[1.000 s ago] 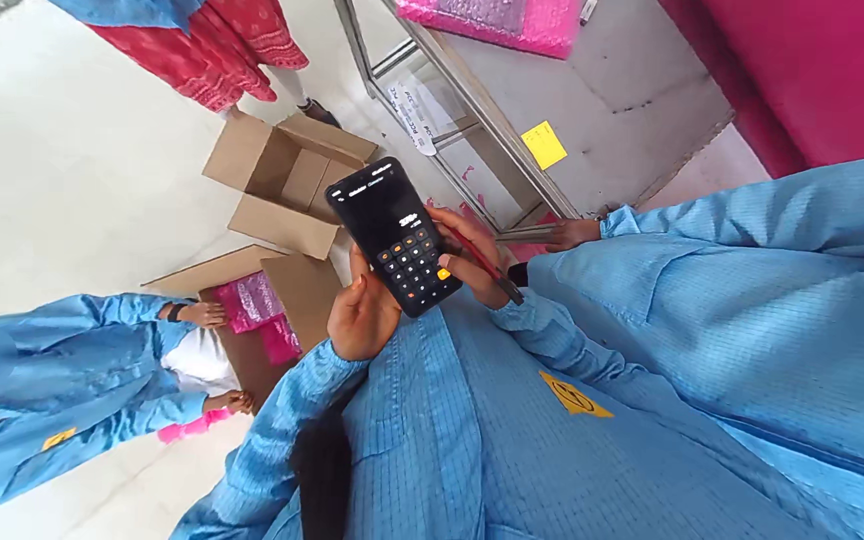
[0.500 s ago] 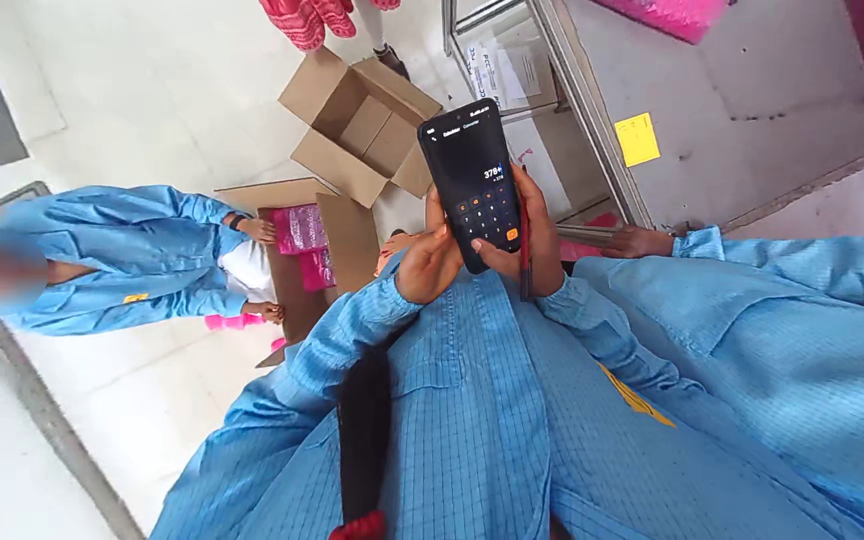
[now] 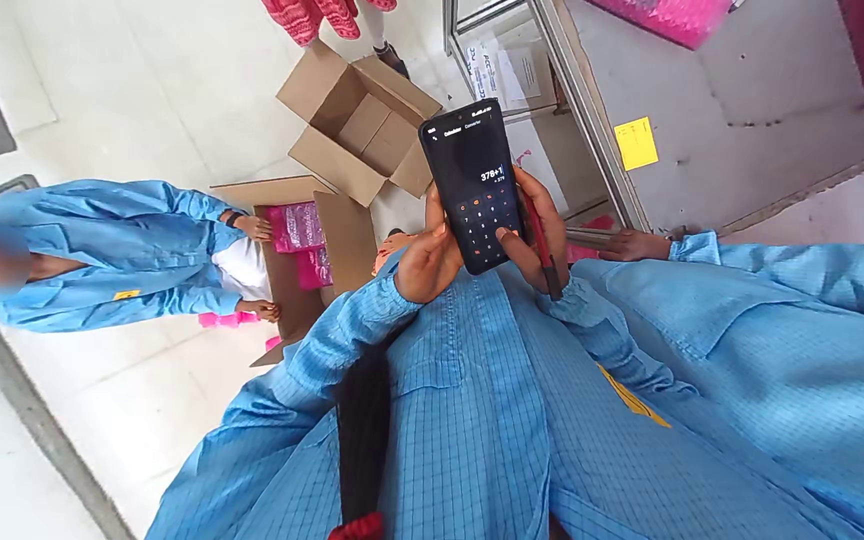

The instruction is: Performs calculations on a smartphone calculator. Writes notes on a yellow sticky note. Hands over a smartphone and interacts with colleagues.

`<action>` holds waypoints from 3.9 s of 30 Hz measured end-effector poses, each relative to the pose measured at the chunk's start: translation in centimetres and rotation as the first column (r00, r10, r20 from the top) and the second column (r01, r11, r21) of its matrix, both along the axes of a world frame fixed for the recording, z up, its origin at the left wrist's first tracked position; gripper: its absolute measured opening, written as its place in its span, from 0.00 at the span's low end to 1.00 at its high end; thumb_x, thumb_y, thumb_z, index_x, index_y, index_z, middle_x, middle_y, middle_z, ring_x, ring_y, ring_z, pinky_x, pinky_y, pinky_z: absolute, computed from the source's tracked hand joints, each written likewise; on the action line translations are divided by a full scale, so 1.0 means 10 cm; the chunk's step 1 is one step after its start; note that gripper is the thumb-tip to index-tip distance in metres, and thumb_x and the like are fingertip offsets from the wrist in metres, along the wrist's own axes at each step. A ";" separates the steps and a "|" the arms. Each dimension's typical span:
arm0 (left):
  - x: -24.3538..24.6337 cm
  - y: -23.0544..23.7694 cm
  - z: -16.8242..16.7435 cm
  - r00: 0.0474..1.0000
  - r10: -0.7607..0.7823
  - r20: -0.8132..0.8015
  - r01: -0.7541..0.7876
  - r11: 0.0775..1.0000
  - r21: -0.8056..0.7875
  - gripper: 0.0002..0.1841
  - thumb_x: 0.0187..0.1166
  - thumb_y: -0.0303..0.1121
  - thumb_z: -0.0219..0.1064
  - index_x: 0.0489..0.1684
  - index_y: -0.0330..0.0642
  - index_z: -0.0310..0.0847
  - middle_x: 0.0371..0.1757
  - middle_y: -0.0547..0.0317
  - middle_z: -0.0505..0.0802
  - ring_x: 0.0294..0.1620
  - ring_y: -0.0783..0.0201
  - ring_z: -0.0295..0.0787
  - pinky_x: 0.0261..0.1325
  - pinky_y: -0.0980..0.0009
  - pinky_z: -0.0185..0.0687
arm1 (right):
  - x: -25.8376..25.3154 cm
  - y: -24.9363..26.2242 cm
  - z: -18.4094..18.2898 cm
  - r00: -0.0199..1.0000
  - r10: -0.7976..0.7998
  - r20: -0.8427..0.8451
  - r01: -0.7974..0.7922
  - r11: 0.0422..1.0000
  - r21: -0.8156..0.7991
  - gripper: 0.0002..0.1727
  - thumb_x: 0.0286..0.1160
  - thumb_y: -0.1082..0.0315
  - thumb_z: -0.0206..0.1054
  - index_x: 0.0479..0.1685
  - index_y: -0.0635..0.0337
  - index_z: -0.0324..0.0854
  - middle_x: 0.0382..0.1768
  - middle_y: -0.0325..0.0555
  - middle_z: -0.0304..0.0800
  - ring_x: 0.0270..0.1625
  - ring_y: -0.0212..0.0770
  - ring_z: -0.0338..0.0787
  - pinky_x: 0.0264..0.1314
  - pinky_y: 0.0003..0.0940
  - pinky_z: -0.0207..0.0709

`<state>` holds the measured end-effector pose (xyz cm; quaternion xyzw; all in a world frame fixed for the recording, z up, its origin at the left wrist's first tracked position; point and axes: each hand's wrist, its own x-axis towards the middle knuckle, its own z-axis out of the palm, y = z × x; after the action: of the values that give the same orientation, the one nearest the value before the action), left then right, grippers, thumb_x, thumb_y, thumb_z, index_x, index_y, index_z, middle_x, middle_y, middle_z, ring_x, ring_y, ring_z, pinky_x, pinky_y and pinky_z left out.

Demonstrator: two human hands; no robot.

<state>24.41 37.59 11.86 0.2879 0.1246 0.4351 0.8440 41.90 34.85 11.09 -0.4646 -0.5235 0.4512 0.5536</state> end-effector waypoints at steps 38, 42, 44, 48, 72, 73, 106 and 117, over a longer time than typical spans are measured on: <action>-0.15 -0.11 0.00 0.986 0.164 0.018 -0.160 0.978 -0.135 0.29 0.85 0.40 0.51 0.84 0.56 0.44 0.70 0.61 0.85 0.72 0.58 0.83 0.75 0.55 0.79 | -0.13 -0.02 0.05 0.998 -0.035 0.060 0.032 0.998 0.050 0.27 0.80 0.69 0.58 0.73 0.82 0.70 0.64 0.58 0.89 0.62 0.34 0.91 0.66 0.31 0.86; -0.27 -0.07 0.07 0.944 0.320 -0.086 -0.328 0.937 -0.119 0.22 0.87 0.46 0.52 0.77 0.56 0.60 0.63 0.66 0.91 0.67 0.62 0.88 0.69 0.56 0.85 | -0.13 0.05 -0.01 0.998 -0.048 0.034 0.048 0.999 0.001 0.26 0.83 0.65 0.59 0.70 0.80 0.72 0.65 0.59 0.88 0.59 0.38 0.92 0.61 0.34 0.87; -0.36 -0.05 0.07 0.903 0.411 -0.124 -0.424 0.899 -0.109 0.19 0.90 0.46 0.46 0.72 0.53 0.70 0.60 0.63 0.93 0.64 0.62 0.90 0.67 0.56 0.86 | -0.12 0.05 -0.02 0.997 -0.073 -0.004 0.073 0.995 -0.073 0.23 0.82 0.66 0.59 0.68 0.78 0.74 0.65 0.59 0.88 0.57 0.37 0.93 0.58 0.34 0.88; -0.56 -0.06 0.13 0.802 0.521 -0.294 -0.569 0.816 -0.105 0.22 0.93 0.45 0.29 0.65 0.53 0.70 0.55 0.64 0.94 0.61 0.64 0.91 0.63 0.58 0.89 | -0.09 0.11 -0.09 0.992 -0.123 0.001 0.121 0.975 -0.187 0.23 0.79 0.68 0.59 0.68 0.76 0.75 0.65 0.61 0.87 0.56 0.39 0.92 0.59 0.35 0.87; -0.47 -0.35 0.09 0.695 0.579 -0.427 -0.683 0.717 -0.139 0.32 0.91 0.53 0.18 0.74 0.51 0.66 0.63 0.63 0.90 0.68 0.64 0.86 0.70 0.58 0.84 | 2.40 0.63 -1.61 0.590 -0.684 0.430 0.782 0.617 -0.090 0.12 0.72 0.73 0.69 0.50 0.70 0.89 0.41 0.54 0.94 0.40 0.34 0.91 0.50 0.31 0.83; -0.46 -0.35 0.08 0.701 0.575 -0.423 -0.676 0.725 -0.135 0.32 0.91 0.53 0.18 0.74 0.51 0.66 0.63 0.63 0.90 0.68 0.64 0.86 0.70 0.58 0.84 | 2.40 0.62 -1.61 0.586 -0.688 0.429 0.784 0.615 -0.085 0.12 0.71 0.73 0.69 0.49 0.70 0.89 0.39 0.53 0.94 0.38 0.32 0.90 0.47 0.29 0.83; -0.25 -0.31 0.19 0.855 0.447 -0.265 -0.486 0.867 -0.106 0.22 0.87 0.37 0.37 0.80 0.60 0.53 0.61 0.64 0.89 0.62 0.65 0.89 0.67 0.62 0.85 | -0.34 0.31 0.23 0.952 0.302 -0.058 -0.308 0.934 -0.184 0.21 0.82 0.67 0.58 0.72 0.64 0.74 0.51 0.38 0.91 0.50 0.26 0.91 0.55 0.27 0.87; -0.38 -0.36 0.20 0.851 0.436 -0.293 -0.472 0.880 -0.061 0.25 0.84 0.34 0.39 0.81 0.59 0.52 0.62 0.64 0.87 0.62 0.65 0.87 0.67 0.62 0.84 | -0.37 0.24 0.22 0.936 0.338 -0.098 -0.350 0.923 -0.157 0.28 0.72 0.73 0.55 0.76 0.66 0.73 0.60 0.41 0.91 0.57 0.29 0.91 0.59 0.30 0.87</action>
<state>20.60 34.01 13.82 0.2508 0.3313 0.5698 0.7090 38.16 37.23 13.26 -0.3957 -0.5364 0.6009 0.4412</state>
